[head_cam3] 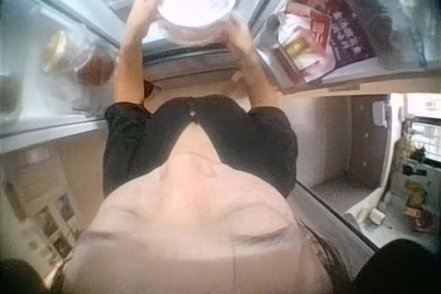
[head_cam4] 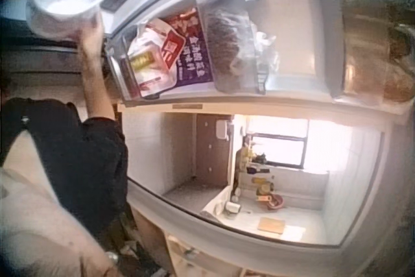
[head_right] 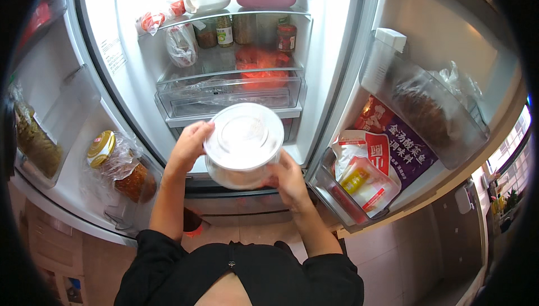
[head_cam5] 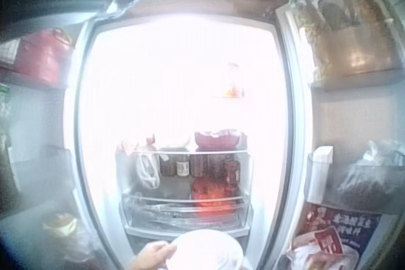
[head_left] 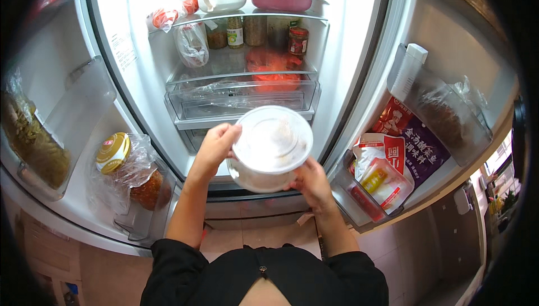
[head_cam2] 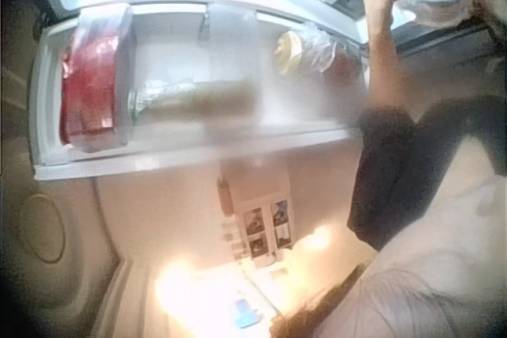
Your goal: The person retrieves containers of marinated meat and vegetables from the refrigerator and places them on the kitchen counter. They then transfer the meat and vegetables onto a plate and place the plate into a steamer pot, closing the lid to begin cooking.
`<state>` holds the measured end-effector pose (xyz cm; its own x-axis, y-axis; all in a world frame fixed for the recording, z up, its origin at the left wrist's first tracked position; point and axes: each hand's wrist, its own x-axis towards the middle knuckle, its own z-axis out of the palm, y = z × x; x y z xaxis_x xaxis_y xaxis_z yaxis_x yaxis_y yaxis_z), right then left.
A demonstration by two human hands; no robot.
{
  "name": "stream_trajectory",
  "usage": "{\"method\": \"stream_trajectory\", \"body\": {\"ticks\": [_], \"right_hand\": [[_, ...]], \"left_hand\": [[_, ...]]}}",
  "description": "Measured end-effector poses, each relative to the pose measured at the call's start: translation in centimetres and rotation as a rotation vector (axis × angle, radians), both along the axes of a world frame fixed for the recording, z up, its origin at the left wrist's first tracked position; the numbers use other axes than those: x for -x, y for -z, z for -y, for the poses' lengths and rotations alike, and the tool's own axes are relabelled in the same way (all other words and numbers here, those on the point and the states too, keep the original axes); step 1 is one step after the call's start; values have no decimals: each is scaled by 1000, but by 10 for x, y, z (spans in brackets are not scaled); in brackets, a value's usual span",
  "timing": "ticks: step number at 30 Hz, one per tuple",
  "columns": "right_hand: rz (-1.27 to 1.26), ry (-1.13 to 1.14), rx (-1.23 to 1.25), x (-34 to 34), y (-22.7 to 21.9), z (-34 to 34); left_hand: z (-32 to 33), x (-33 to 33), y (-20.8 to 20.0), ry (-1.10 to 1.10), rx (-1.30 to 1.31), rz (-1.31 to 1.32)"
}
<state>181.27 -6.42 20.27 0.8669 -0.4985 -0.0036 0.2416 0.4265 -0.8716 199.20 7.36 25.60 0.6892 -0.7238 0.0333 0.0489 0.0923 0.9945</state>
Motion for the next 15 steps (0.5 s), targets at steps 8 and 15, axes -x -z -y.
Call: {"method": "stream_trajectory", "body": {"ticks": [8,15], "right_hand": [[-186,-78,-9,11,80,-16],[-252,-315,-19,17,105,-34]], "left_hand": [[-46,11,81,151,44,-188],[-84,10,145,219,39,-456]]}}
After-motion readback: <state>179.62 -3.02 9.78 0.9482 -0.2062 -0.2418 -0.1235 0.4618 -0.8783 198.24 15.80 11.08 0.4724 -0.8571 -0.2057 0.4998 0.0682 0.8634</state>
